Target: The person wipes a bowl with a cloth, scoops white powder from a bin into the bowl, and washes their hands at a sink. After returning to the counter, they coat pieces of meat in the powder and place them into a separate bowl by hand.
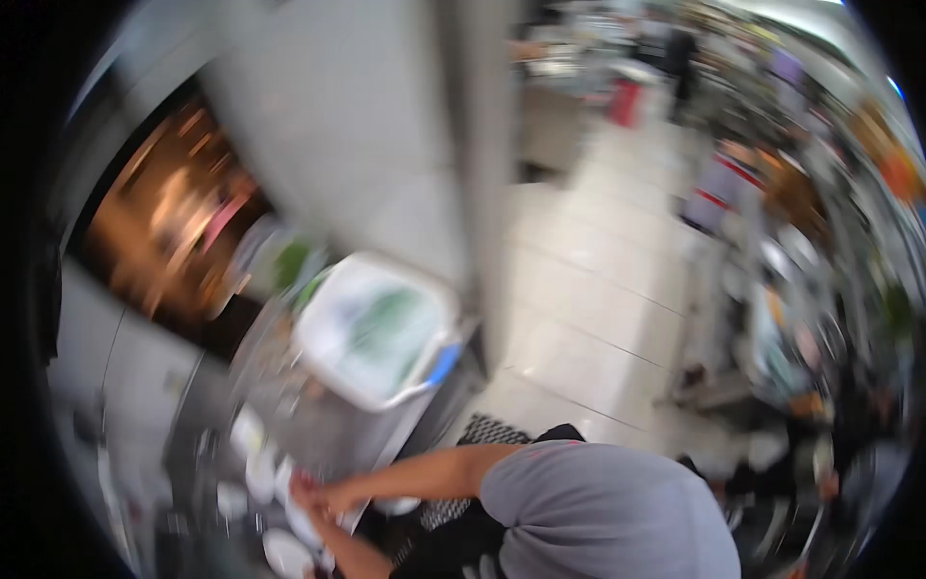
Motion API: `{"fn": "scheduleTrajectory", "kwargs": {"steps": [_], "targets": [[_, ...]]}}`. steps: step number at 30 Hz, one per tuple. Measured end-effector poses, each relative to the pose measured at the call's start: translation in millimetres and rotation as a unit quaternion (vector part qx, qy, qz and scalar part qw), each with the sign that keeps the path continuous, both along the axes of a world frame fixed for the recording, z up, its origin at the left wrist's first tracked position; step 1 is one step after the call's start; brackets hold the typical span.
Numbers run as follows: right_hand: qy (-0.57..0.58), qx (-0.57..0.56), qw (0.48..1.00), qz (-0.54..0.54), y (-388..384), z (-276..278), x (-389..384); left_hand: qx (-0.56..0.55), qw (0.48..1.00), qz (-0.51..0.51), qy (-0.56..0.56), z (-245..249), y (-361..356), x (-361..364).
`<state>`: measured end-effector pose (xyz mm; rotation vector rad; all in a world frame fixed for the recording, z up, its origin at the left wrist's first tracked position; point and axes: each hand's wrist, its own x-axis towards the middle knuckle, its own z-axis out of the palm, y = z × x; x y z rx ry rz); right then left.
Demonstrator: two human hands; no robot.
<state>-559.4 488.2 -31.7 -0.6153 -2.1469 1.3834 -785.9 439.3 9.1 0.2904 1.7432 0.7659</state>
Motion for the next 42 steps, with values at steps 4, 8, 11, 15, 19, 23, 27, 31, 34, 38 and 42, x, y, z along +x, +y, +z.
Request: {"fn": "scheduleTrajectory", "kwargs": {"steps": [4,8,11,15,19,23,27,31,34,38,42], "targets": [[0.041,-0.021,0.999,0.016,-87.2,62.9,219.8,0.193,0.941,-0.274,0.044,-49.3,32.8,180.3],[0.102,-0.532,0.801,-0.254,-242.4,46.0,478.3,0.041,0.861,-0.507,0.016,-94.2,-24.7,316.6],[-0.46,-0.395,0.611,-0.509,-382.0,-33.4,592.8,-0.031,0.736,-0.676,0.032,-119.9,-45.9,397.6],[-0.295,-0.5,0.514,-0.632,-526.3,-124.7,666.4,-0.047,0.585,-0.807,0.068,-134.0,-45.1,519.0],[-0.142,-0.391,0.449,-0.791,-567.5,-113.9,695.8,0.015,0.493,-0.866,0.077,-147.9,-35.7,662.8],[-0.062,-0.247,0.287,-0.924,-576.6,-15.2,771.8,0.085,0.468,-0.879,0.029,-174.5,-19.3,813.9],[0.009,-0.152,-0.04,-0.987,-646.2,38.2,849.2,0.04,0.414,-0.904,0.097,-103.5,-36.7,945.2],[-0.129,-0.13,-0.206,-0.961,-727.1,24.3,877.2,0.024,0.327,-0.933,0.145,-108.3,-51.1,1054.6],[-0.247,-0.167,-0.228,-0.927,-734.9,21.0,888.4,-0.039,0.273,-0.946,0.168,-142.9,-52.1,1146.6],[-0.183,-0.289,-0.177,-0.923,-730.3,-0.4,896.3,0.003,0.147,-0.977,0.158,-154.8,-80.1,1275.0],[-0.089,-0.332,-0.246,-0.906,-696.0,36.7,892.6,0.171,-0.132,-0.975,0.056,-178.9,-121.8,1424.6]]}}
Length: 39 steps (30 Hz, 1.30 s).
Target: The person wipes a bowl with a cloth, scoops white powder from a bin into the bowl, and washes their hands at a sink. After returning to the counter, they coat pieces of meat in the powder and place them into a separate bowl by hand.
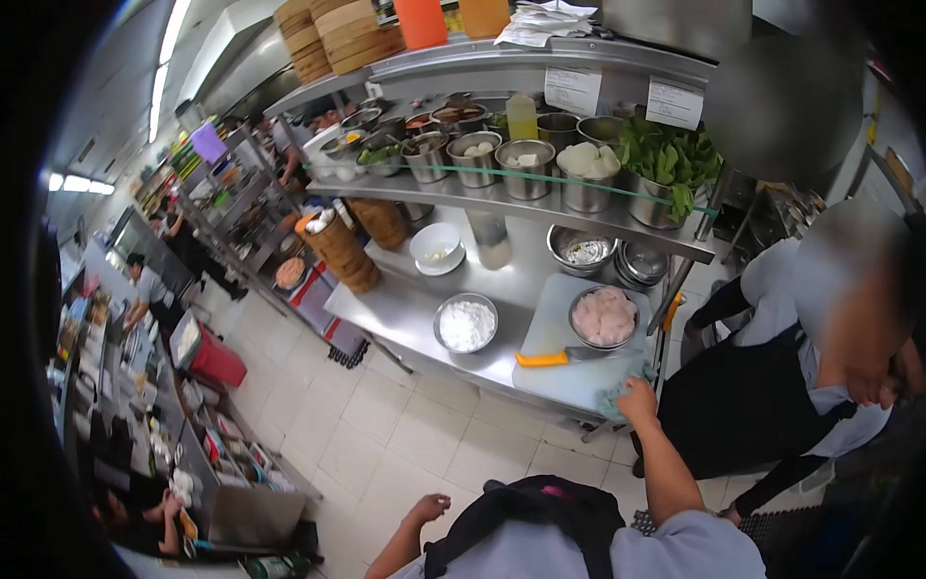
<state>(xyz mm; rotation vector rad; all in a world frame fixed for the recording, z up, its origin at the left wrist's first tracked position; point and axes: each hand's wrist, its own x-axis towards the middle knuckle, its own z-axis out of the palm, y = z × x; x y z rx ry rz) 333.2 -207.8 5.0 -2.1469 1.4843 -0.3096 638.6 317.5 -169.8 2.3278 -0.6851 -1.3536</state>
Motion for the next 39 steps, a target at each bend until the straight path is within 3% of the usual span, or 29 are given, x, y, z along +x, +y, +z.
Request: {"fn": "scheduleTrajectory", "kwargs": {"steps": [2,3,4,5,6,8,9,10,12,16,18,19,20,21,22,23,24,25,27,29,30,31,32,33,34,36,37,38,39], "targets": [[-0.051,-0.041,0.997,-0.042,33.1,19.5,-12.8,-0.058,0.987,-0.139,-0.055,5.5,-40.0,60.7],[-0.164,-0.036,0.985,-0.03,39.8,18.1,-18.9,-0.061,0.987,-0.144,-0.02,14.4,-62.9,81.6],[-0.261,0.027,0.961,-0.083,41.0,-10.7,-25.0,-0.043,0.975,-0.214,-0.033,70.9,-99.8,89.4],[-0.171,-0.056,0.981,-0.069,48.9,-24.4,-33.4,-0.14,0.96,-0.241,-0.015,67.6,-117.7,101.8],[-0.274,0.106,0.946,-0.14,64.7,0.0,-25.2,-0.175,0.937,-0.301,-0.035,68.6,-140.2,109.9],[-0.475,0.31,0.794,-0.218,78.7,-0.1,-24.9,-0.155,0.944,-0.277,0.093,143.4,-192.9,94.8],[-0.61,0.347,0.691,-0.173,91.8,16.9,-12.5,-0.185,0.934,-0.274,0.134,158.2,-212.6,89.5],[-0.612,0.34,0.689,-0.189,103.2,29.8,-1.4,-0.213,0.924,-0.265,0.173,169.0,-226.6,81.5],[-0.724,0.398,0.551,-0.118,118.3,50.3,17.3,-0.272,0.899,-0.279,0.201,192.0,-258.0,58.4],[-0.732,0.441,0.499,-0.147,145.4,51.0,41.2,-0.385,0.87,-0.243,0.19,217.5,-301.5,-8.4],[-0.537,0.417,0.703,-0.209,151.2,13.2,42.5,-0.403,0.857,-0.229,0.224,198.0,-304.2,-22.5],[-0.321,0.214,0.901,-0.199,159.3,-17.3,39.8,-0.344,0.875,-0.265,0.212,183.5,-305.5,-24.9],[-0.199,0.082,0.948,-0.235,175.4,-23.6,39.6,-0.287,0.888,-0.302,0.197,173.3,-308.6,-27.3],[-0.069,-0.055,0.961,-0.263,187.8,-29.0,40.1,-0.317,0.888,-0.3,0.146,165.5,-307.6,-30.9],[-0.189,0.024,0.949,-0.251,193.4,-52.1,39.9,-0.349,0.885,-0.293,0.095,159.7,-302.8,-34.0],[-0.323,0.152,0.92,-0.159,207.4,-50.7,44.3,-0.308,0.899,-0.28,0.14,161.9,-298.7,-35.8],[-0.402,0.244,0.88,-0.061,222.1,-41.0,53.6,-0.355,0.876,-0.311,0.099,174.2,-296.4,-38.4],[-0.324,0.219,0.92,-0.019,235.5,-37.1,65.8,-0.316,0.889,-0.307,0.126,172.2,-297.9,-39.0],[-0.297,0.205,0.933,-0.005,234.3,-39.7,75.1,-0.277,0.899,-0.305,0.15,170.0,-301.1,-39.5],[-0.224,0.228,0.947,0.009,215.9,-46.2,76.5,-0.253,0.881,-0.065,0.393,182.1,-305.6,-41.8],[-0.228,0.227,0.947,0.007,213.1,-50.2,76.9,-0.252,0.882,-0.069,0.392,187.9,-305.3,-34.0],[-0.339,0.328,0.87,-0.143,210.6,-38.8,82.2,-0.169,0.826,-0.002,0.538,223.5,-306.3,-23.0],[-0.432,0.413,0.749,-0.285,207.4,-19.1,88.6,-0.08,0.739,0.066,0.666,255.4,-306.8,-17.9],[-0.505,0.437,0.687,-0.288,205.4,13.3,96.7,-0.106,0.737,0.077,0.663,273.3,-305.5,-20.8],[-0.506,0.437,0.686,-0.287,203.4,12.5,104.9,-0.107,0.738,0.077,0.662,265.8,-306.9,-26.4],[-0.675,0.527,0.473,-0.206,198.4,-0.2,122.2,-0.134,0.802,0.068,0.579,217.6,-318.2,-45.0],[-0.7,0.444,0.513,-0.221,200.7,-28.4,140.4,-0.307,0.873,-0.077,0.372,155.5,-322.2,-50.1],[-0.701,0.446,0.512,-0.22,202.6,-29.4,142.8,-0.306,0.874,-0.077,0.37,157.0,-318.8,-53.9],[-0.705,0.42,0.504,-0.269,204.0,-28.1,144.4,-0.325,0.902,-0.19,0.21,164.2,-315.4,-56.1]]}}
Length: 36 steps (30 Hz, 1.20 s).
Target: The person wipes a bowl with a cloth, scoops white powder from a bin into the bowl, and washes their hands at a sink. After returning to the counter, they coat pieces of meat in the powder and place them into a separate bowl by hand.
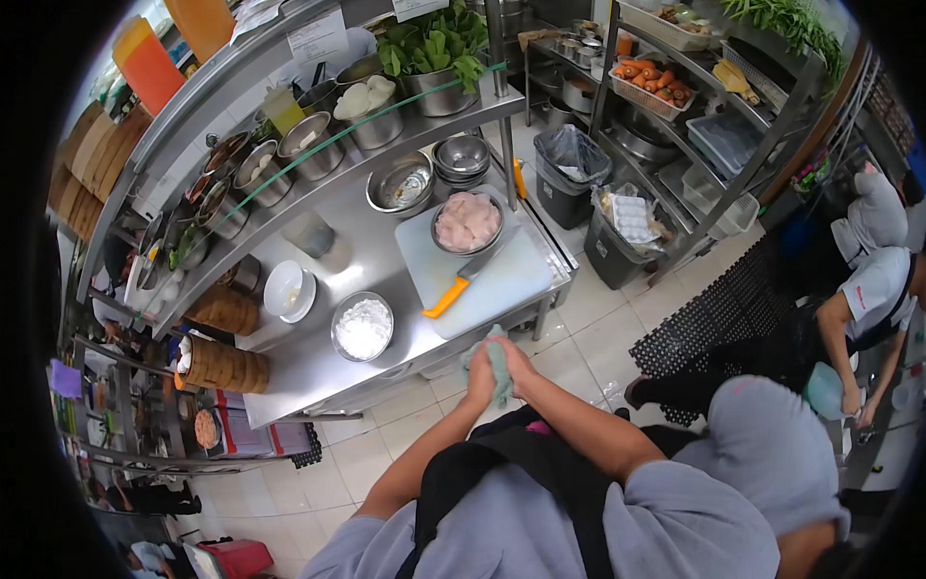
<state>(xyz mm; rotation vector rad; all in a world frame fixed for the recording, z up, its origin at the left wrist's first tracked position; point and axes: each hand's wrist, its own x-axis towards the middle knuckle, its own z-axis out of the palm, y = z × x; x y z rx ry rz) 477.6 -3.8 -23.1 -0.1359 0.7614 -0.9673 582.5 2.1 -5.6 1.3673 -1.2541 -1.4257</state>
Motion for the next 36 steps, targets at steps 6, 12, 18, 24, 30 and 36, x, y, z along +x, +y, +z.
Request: {"fn": "scheduleTrajectory", "kwargs": {"steps": [6,12,18,24,30,36], "targets": [[0.208,0.018,0.958,-0.198,-24.3,-17.1,-41.6,-0.2,0.889,-0.22,-0.349,21.6,-15.1,-28.0],[0.338,0.015,0.909,-0.242,-134.3,35.1,-134.1,-0.336,0.877,-0.041,-0.342,35.3,-94.4,-7.4],[0.574,-0.197,0.777,-0.167,-241.5,27.7,-187.9,-0.211,0.785,-0.058,-0.58,-3.2,-151.9,35.4],[0.739,-0.399,0.536,0.081,-255.9,-20.2,-185.8,-0.186,0.783,-0.147,-0.575,-5.1,-160.3,17.2],[0.673,-0.367,0.622,0.157,-161.8,-15.7,-222.0,-0.209,0.882,-0.163,-0.39,2.4,-152.2,-32.3],[0.635,-0.226,0.722,0.156,-82.4,-82.2,-305.4,0.241,0.965,-0.003,0.103,64.1,-178.2,-130.9]]}}
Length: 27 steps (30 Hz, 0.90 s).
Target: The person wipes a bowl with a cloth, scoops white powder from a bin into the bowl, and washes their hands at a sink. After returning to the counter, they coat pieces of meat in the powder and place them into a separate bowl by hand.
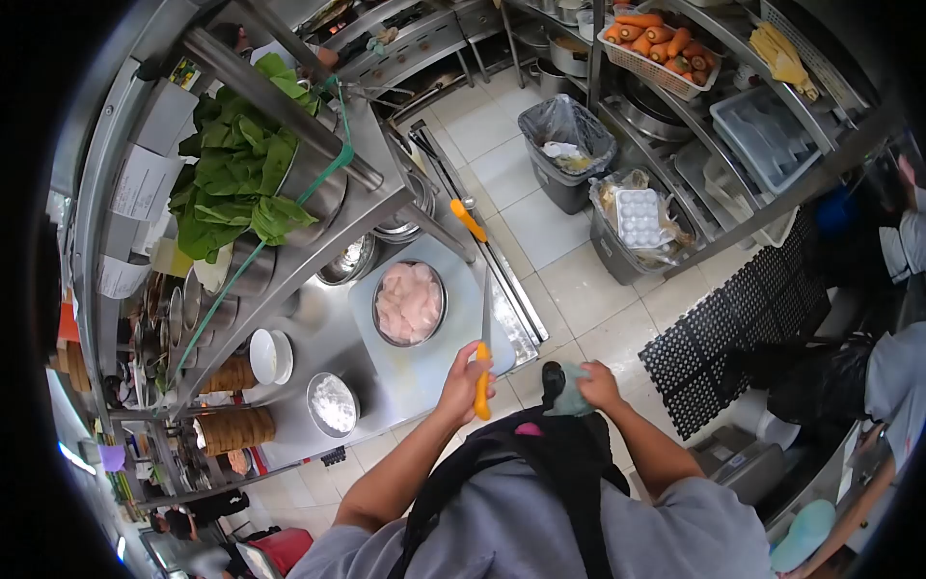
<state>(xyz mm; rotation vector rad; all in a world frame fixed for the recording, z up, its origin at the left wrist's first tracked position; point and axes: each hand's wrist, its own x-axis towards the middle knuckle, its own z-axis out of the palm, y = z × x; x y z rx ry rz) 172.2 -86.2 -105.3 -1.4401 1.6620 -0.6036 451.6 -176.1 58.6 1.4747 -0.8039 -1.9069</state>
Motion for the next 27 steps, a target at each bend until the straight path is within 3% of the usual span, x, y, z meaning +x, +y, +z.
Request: {"fn": "scheduleTrajectory", "kwargs": {"steps": [1,2,3,5,8,9,10,12,13,15,16,17,19,20,21,22,25,26,27], "targets": [[0.02,0.02,0.998,-0.061,9.7,-8.0,-12.5,0.096,0.984,0.094,0.119,5.1,-8.8,-12.9],[0.04,0.039,0.991,-0.123,12.1,-6.3,-19.0,0.095,0.983,0.098,0.119,6.8,-16.5,-24.0],[0.04,0.038,0.991,-0.12,13.0,-4.8,-26.0,0.123,0.968,0.137,0.171,8.4,-24.6,-34.3],[-0.122,0.182,0.953,-0.211,12.5,11.8,-37.5,0.137,0.943,0.174,0.248,0.5,-42.5,-51.4],[-0.114,0.105,0.968,-0.199,10.8,-1.3,-35.1,0.143,0.914,0.245,0.291,-53.9,-88.2,-76.4],[-0.101,0.052,0.978,-0.173,4.3,-7.0,-28.6,0.13,0.926,0.244,0.259,-60.3,-104.0,-83.7],[-0.082,-0.031,0.983,-0.159,-3.9,22.5,-11.4,0.114,0.935,0.247,0.225,-66.1,-117.2,-85.2],[-0.09,-0.094,0.989,-0.073,-27.8,73.5,15.0,0.084,0.963,0.17,0.19,-84.7,-130.1,-71.2],[-0.089,-0.155,0.984,-0.021,-38.5,86.8,28.1,0.072,0.959,0.2,0.187,-77.8,-125.9,-60.1],[-0.083,-0.209,0.974,0.023,-54.4,94.2,58.7,0.03,0.994,0.082,0.06,-54.0,-101.2,-44.8],[-0.072,-0.247,0.966,-0.001,-64.1,98.7,76.1,0.026,0.993,0.103,0.057,-46.9,-84.4,-29.2],[-0.061,-0.286,0.956,-0.029,-71.9,101.8,88.0,-0.053,0.998,0.012,0.006,-38.6,-63.8,-8.0],[0.003,-0.258,0.965,0.05,-88.2,75.8,96.2,-0.212,0.946,-0.201,-0.139,-9.6,-27.9,44.6],[0.114,-0.211,0.969,0.065,-92.8,67.0,103.3,-0.286,0.876,-0.316,-0.225,12.5,-9.4,78.8],[0.224,-0.163,0.958,0.076,-96.4,63.4,109.7,-0.306,0.814,-0.411,-0.273,40.6,6.5,110.9],[0.23,-0.214,0.948,0.053,-97.0,68.5,111.9,-0.287,0.796,-0.448,-0.287,44.5,26.1,149.6],[0.154,-0.313,0.936,0.046,-101.7,117.3,124.4,-0.209,0.768,-0.44,-0.416,63.1,66.9,265.7],[0.075,-0.3,0.949,0.053,-107.3,121.1,133.7,-0.211,0.78,-0.371,-0.458,66.7,78.0,299.0],[-0.005,-0.286,0.956,0.061,-115.4,121.6,145.6,-0.213,0.752,-0.334,-0.527,53.1,85.8,332.7]]}}
